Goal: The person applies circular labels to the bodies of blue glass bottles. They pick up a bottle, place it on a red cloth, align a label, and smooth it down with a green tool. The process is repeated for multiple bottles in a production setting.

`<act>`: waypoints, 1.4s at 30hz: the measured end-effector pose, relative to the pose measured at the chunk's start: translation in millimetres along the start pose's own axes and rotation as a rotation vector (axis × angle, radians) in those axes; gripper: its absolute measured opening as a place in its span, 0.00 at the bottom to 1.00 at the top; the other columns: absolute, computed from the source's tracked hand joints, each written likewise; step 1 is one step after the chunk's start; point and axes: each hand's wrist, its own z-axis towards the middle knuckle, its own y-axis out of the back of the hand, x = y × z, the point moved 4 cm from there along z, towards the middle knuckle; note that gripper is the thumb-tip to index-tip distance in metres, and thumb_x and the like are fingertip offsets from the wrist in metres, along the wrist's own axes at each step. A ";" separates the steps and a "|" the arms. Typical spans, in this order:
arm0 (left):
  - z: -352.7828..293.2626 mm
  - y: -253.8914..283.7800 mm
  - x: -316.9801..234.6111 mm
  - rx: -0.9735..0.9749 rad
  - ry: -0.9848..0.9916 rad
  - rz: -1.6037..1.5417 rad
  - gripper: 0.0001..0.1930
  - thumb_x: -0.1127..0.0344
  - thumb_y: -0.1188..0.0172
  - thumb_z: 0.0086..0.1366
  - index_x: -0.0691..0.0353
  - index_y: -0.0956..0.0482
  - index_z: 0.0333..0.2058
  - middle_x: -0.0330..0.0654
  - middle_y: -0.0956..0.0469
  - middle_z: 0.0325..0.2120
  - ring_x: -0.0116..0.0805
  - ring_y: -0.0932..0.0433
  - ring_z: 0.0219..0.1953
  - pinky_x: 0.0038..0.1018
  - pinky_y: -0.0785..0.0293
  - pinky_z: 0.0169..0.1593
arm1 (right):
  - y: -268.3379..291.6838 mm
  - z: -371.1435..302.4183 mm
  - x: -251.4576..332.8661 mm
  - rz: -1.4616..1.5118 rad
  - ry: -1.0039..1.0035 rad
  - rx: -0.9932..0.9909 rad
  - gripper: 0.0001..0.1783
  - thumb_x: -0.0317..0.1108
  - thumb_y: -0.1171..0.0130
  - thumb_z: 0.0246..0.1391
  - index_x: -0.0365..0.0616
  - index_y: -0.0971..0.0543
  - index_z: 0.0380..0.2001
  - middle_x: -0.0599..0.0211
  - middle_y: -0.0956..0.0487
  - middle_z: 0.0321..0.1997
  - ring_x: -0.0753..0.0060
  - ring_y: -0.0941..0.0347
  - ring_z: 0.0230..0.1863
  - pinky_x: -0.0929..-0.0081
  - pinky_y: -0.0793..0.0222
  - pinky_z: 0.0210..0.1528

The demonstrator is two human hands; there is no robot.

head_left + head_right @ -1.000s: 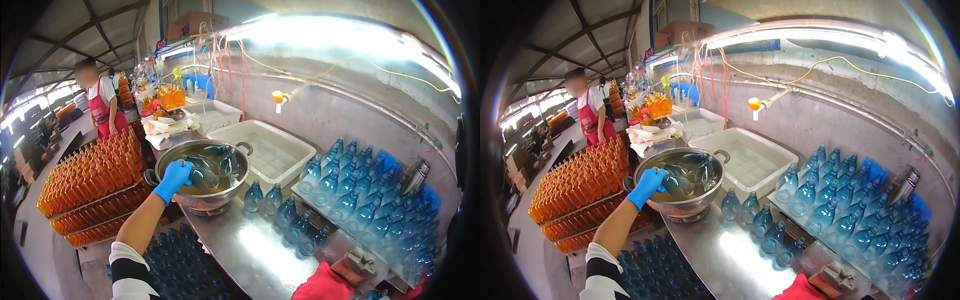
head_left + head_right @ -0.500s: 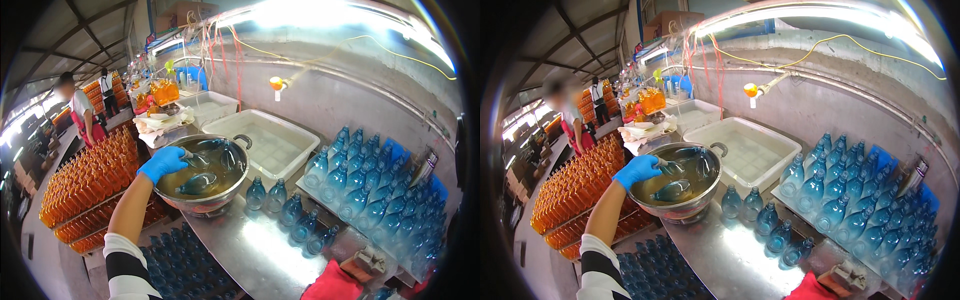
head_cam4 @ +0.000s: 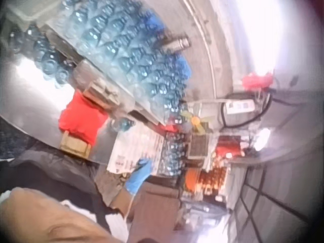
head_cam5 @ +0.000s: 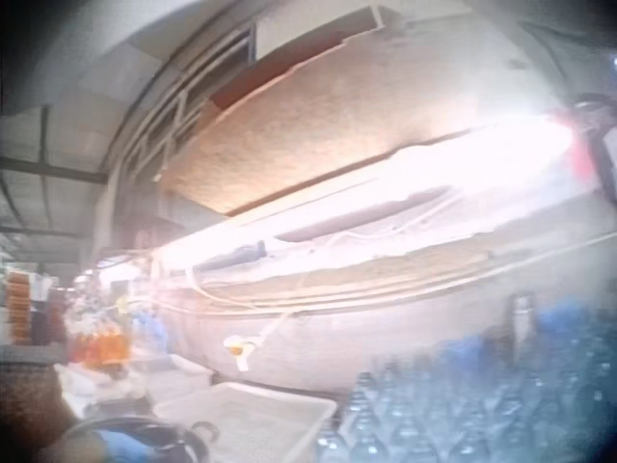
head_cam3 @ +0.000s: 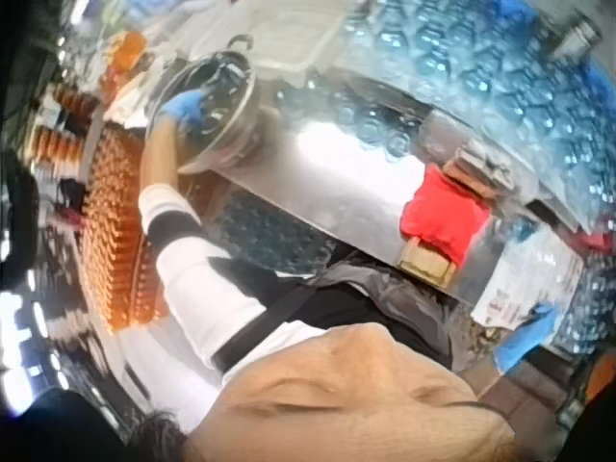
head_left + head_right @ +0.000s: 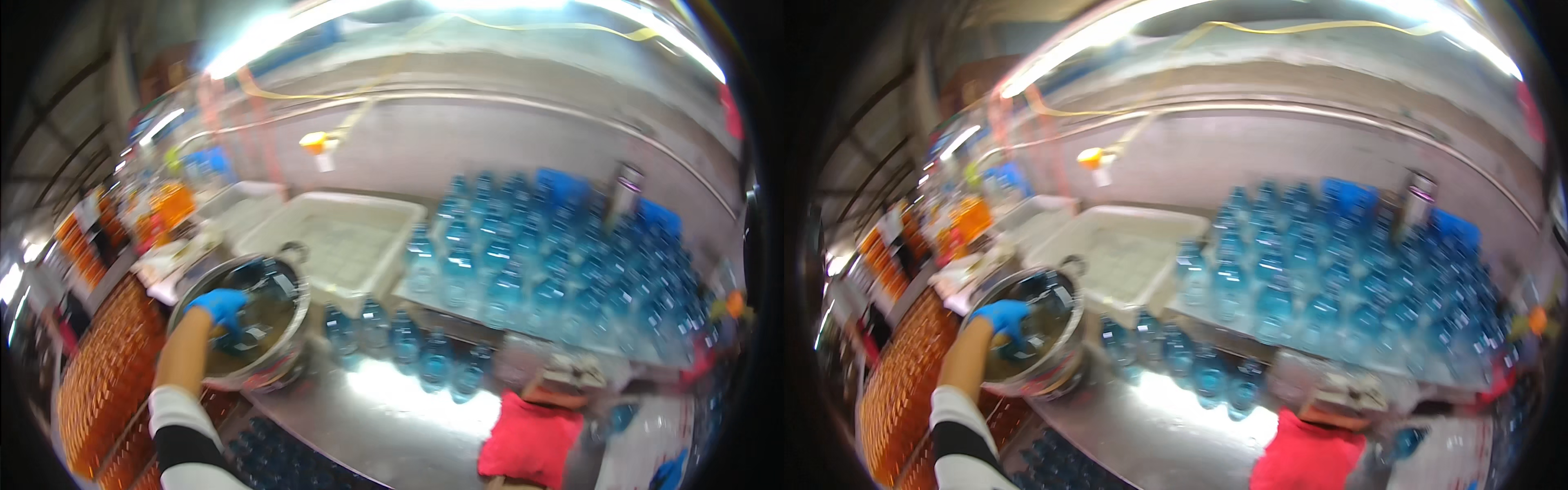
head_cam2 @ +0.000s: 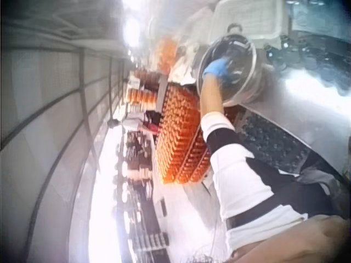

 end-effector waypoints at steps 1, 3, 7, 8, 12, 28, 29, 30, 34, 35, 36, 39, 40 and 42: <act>13.6 -0.5 -14.7 -0.035 -0.066 -0.022 0.37 0.58 0.27 0.35 0.58 0.30 0.48 0.51 0.25 0.41 0.48 0.25 0.41 0.36 0.29 0.45 | 53.8 35.4 -43.7 0.020 -0.114 -0.009 0.20 0.53 0.50 0.55 0.49 0.29 0.20 0.79 0.37 0.16 0.84 0.44 0.17 0.83 0.47 0.19; -0.3 16.0 -28.7 -0.028 -0.001 -0.081 0.33 0.63 0.29 0.37 0.59 0.29 0.47 0.50 0.25 0.41 0.46 0.26 0.43 0.35 0.29 0.46 | 76.1 54.7 -65.9 0.086 -0.232 -0.075 0.21 0.51 0.57 0.60 0.52 0.31 0.18 0.83 0.39 0.14 0.87 0.46 0.17 0.85 0.48 0.20; -63.7 57.3 -103.9 -0.364 -0.120 -0.128 0.30 0.66 0.32 0.40 0.60 0.29 0.46 0.48 0.26 0.43 0.45 0.27 0.46 0.34 0.30 0.49 | 22.4 28.0 -20.6 0.160 0.048 -0.071 0.28 0.46 0.57 0.62 0.48 0.36 0.08 0.73 0.38 0.12 0.81 0.44 0.16 0.83 0.47 0.22; -82.2 68.6 -137.0 -0.457 -0.175 -0.108 0.29 0.66 0.33 0.40 0.60 0.29 0.46 0.48 0.26 0.44 0.45 0.27 0.46 0.34 0.30 0.49 | 19.9 33.6 -23.1 0.196 0.026 -0.052 0.28 0.44 0.58 0.63 0.45 0.35 0.09 0.71 0.36 0.13 0.79 0.42 0.16 0.83 0.46 0.23; -55.0 43.4 -294.0 -0.571 -0.593 -0.094 0.28 0.66 0.34 0.42 0.61 0.30 0.46 0.48 0.27 0.44 0.45 0.28 0.46 0.35 0.30 0.49 | 108.4 32.1 -39.4 0.137 -0.091 -0.300 0.28 0.46 0.51 0.59 0.43 0.33 0.07 0.66 0.32 0.12 0.76 0.36 0.15 0.80 0.42 0.20; -96.7 19.6 -524.2 -0.746 -0.996 0.120 0.24 0.64 0.38 0.50 0.63 0.30 0.47 0.47 0.29 0.45 0.46 0.30 0.47 0.39 0.30 0.48 | 224.0 128.7 -137.8 -0.655 -0.077 -0.261 0.20 0.45 0.44 0.51 0.37 0.19 0.22 0.62 0.22 0.20 0.74 0.29 0.23 0.75 0.34 0.29; -98.2 19.5 -529.1 -0.756 -1.003 0.121 0.24 0.64 0.38 0.50 0.63 0.30 0.47 0.47 0.29 0.45 0.46 0.30 0.47 0.39 0.30 0.48 | 229.0 144.0 -135.4 -0.717 -0.050 -0.233 0.19 0.45 0.44 0.49 0.39 0.19 0.23 0.60 0.22 0.21 0.71 0.27 0.24 0.73 0.33 0.30; -99.7 18.4 -533.4 -0.762 -1.005 0.126 0.24 0.64 0.38 0.51 0.63 0.31 0.47 0.47 0.29 0.46 0.46 0.30 0.47 0.39 0.30 0.48 | 232.1 159.3 -134.0 -0.837 -0.030 -0.252 0.18 0.46 0.44 0.48 0.40 0.19 0.24 0.59 0.21 0.23 0.67 0.26 0.26 0.70 0.32 0.31; -103.1 18.0 -546.1 -0.790 -1.019 0.141 0.23 0.64 0.39 0.53 0.64 0.31 0.47 0.47 0.30 0.46 0.47 0.30 0.47 0.40 0.30 0.48 | 236.2 204.0 -136.8 -1.093 -0.057 -0.272 0.17 0.47 0.45 0.43 0.45 0.19 0.29 0.55 0.21 0.31 0.53 0.24 0.33 0.63 0.30 0.36; -104.1 17.7 -547.6 -0.796 -1.023 0.147 0.23 0.64 0.39 0.53 0.64 0.31 0.47 0.47 0.30 0.46 0.47 0.30 0.47 0.40 0.30 0.48 | 233.0 209.3 -139.4 -1.100 -0.091 -0.261 0.17 0.47 0.46 0.43 0.47 0.19 0.29 0.55 0.21 0.33 0.51 0.25 0.35 0.62 0.30 0.37; -103.4 17.3 -549.9 -0.804 -1.025 0.150 0.22 0.64 0.40 0.54 0.64 0.31 0.47 0.47 0.30 0.46 0.47 0.31 0.47 0.41 0.30 0.48 | 231.1 209.3 -139.6 -1.104 -0.063 -0.299 0.17 0.46 0.45 0.43 0.46 0.19 0.29 0.55 0.21 0.32 0.52 0.24 0.35 0.62 0.30 0.37; -106.6 19.1 -556.1 -0.832 -1.056 0.161 0.22 0.63 0.41 0.55 0.64 0.31 0.48 0.47 0.31 0.46 0.47 0.31 0.47 0.41 0.30 0.48 | 219.7 188.3 -133.2 -1.090 0.048 -0.388 0.14 0.44 0.43 0.43 0.45 0.19 0.29 0.56 0.21 0.30 0.56 0.24 0.32 0.65 0.30 0.35; -107.1 20.2 -558.2 -0.841 -1.070 0.170 0.22 0.63 0.41 0.56 0.64 0.31 0.48 0.47 0.31 0.47 0.47 0.31 0.47 0.42 0.30 0.48 | 214.3 174.2 -125.7 -1.062 0.105 -0.402 0.14 0.43 0.41 0.43 0.45 0.20 0.28 0.57 0.22 0.29 0.58 0.24 0.30 0.66 0.30 0.34; -110.2 23.7 -565.6 -0.871 -1.110 0.186 0.21 0.63 0.41 0.57 0.65 0.31 0.48 0.47 0.31 0.47 0.47 0.31 0.47 0.42 0.30 0.48 | 213.2 139.8 -119.8 -1.000 0.102 -0.437 0.14 0.42 0.39 0.43 0.43 0.20 0.27 0.58 0.22 0.27 0.62 0.25 0.28 0.69 0.31 0.32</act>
